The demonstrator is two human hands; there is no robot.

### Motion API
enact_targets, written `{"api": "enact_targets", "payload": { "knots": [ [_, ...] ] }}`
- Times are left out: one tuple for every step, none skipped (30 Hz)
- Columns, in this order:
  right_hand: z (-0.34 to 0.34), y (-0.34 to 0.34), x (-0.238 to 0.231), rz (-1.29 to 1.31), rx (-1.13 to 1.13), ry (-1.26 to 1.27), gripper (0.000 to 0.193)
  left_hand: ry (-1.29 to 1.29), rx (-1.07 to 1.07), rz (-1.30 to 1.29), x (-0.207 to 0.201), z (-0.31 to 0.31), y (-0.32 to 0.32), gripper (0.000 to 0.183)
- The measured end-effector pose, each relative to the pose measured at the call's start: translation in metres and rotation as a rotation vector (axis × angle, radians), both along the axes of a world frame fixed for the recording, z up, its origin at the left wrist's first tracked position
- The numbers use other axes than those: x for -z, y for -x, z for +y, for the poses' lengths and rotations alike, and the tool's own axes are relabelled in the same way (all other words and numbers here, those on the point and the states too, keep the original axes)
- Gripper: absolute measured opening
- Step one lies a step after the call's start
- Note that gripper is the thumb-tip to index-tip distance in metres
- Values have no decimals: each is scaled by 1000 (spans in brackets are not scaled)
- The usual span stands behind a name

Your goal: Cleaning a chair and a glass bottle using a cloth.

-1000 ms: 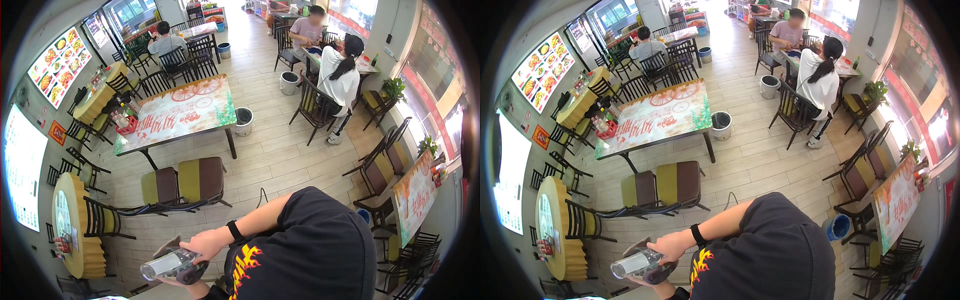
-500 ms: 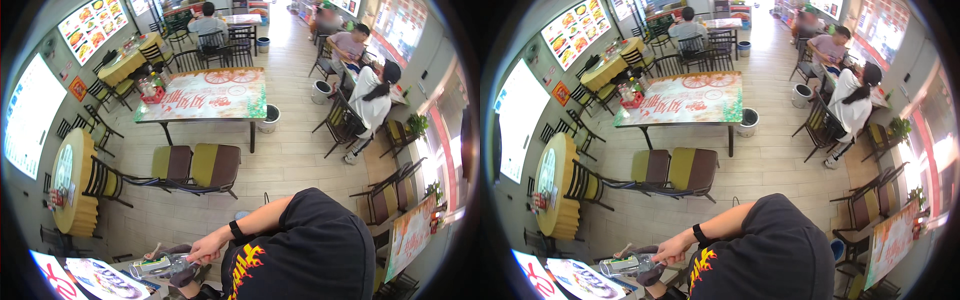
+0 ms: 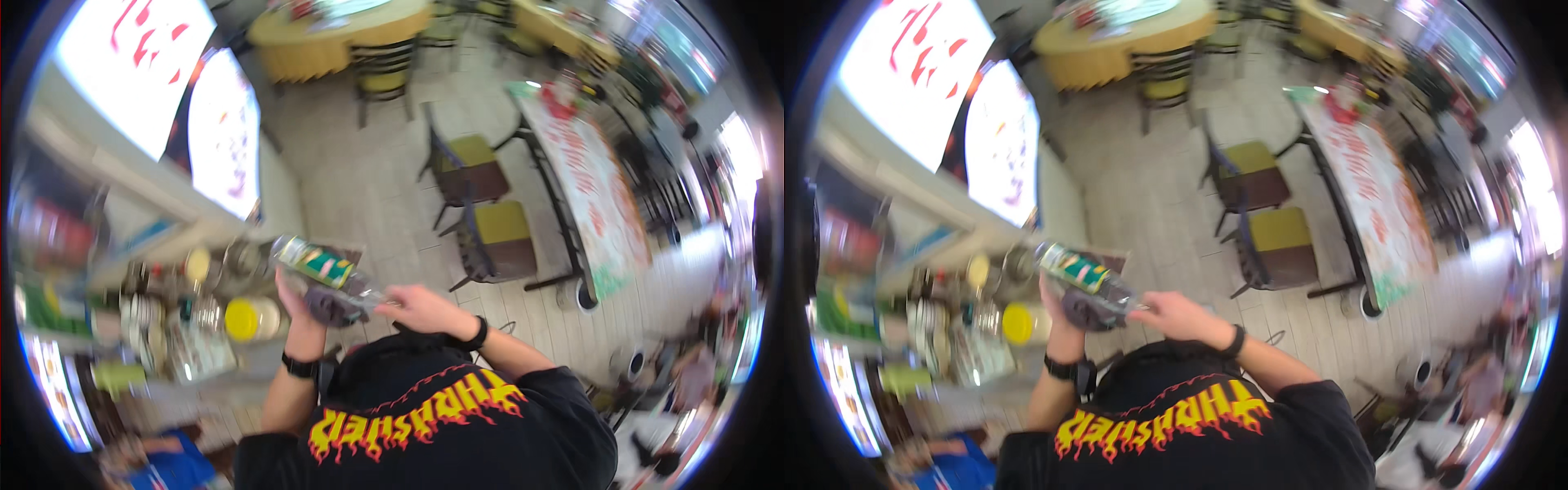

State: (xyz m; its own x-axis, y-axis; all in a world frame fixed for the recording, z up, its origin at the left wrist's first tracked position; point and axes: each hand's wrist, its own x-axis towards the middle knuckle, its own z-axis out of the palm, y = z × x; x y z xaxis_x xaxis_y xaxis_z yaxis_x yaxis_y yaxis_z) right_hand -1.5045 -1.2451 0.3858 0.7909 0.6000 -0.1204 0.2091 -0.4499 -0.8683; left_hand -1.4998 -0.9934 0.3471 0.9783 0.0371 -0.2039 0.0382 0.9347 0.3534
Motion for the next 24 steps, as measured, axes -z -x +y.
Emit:
{"api": "enact_targets", "payload": {
  "knots": [
    [-3, -2, -1, 243, -61, -32, 47, 78, -50, -7, -7, 15, 0, 63],
    [1, -3, -1, 595, -121, -157, 46, -1, -65, 113, -15, 27, 9, 71],
    [4, -5, 0, 619, -171, -144, 46, 33, -16, 45, -24, 37, 15, 75],
    [7, -7, 0, 871, -254, -288, 44, 0, -43, 32, -33, 44, 21, 71],
    [10, -9, 2, 1112, -282, -378, 44, -20, -44, -4, -41, 47, 26, 67],
    [16, -9, 2, 1111, -340, -448, 44, 41, -31, -30, -44, 50, 30, 68],
    [11, -10, 1, 1111, -363, -444, 44, 35, -32, -69, -47, 39, 35, 68],
    [18, -14, 0, 1167, -375, -434, 44, 83, -55, -72, -48, 38, 38, 68],
    [22, -18, 0, 1218, -365, -413, 45, 132, -88, -23, -48, 36, 40, 69],
    [24, -22, -3, 1187, -315, -315, 48, 151, -78, -100, -46, 34, 42, 71],
    [24, -25, -7, 1198, -367, -346, 48, 150, -97, -99, -44, 34, 45, 71],
    [24, -31, -12, 936, -342, -218, 48, 72, -140, 29, -40, 37, 47, 76],
    [24, -38, -18, 671, -286, -38, 48, 12, -157, 135, -37, 41, 50, 81],
    [24, -45, -26, 537, -312, 36, 41, -34, -160, 147, -33, 47, 53, 73],
    [24, -50, -35, 430, -318, 121, 36, -35, -199, 189, -29, 52, 56, 73],
    [22, -54, -44, 338, -357, 112, 35, -183, -241, 212, -24, 54, 58, 66],
    [20, -57, -53, 225, -351, 223, 35, -317, -271, 223, -20, 57, 59, 59],
    [17, -58, -61, 236, -382, 161, 35, -486, -327, 207, -14, 53, 60, 48],
    [15, -60, -70, 351, -318, 88, 35, -506, -238, 345, -10, 54, 59, 48],
    [14, -61, -76, 451, -230, 40, 35, -548, -262, 356, -6, 50, 58, 48],
    [13, -60, -81, 460, -260, 20, 35, -588, -234, 348, -4, 45, 56, 49],
    [12, -60, -84, 482, -225, -220, 35, -579, -273, 379, -3, 41, 56, 49],
    [13, -59, -85, 496, -182, -469, 35, -458, -173, 395, -4, 38, 56, 51],
    [15, -60, -86, 554, -268, -637, 35, -321, -64, 350, -6, 35, 54, 53]
  ]
}}
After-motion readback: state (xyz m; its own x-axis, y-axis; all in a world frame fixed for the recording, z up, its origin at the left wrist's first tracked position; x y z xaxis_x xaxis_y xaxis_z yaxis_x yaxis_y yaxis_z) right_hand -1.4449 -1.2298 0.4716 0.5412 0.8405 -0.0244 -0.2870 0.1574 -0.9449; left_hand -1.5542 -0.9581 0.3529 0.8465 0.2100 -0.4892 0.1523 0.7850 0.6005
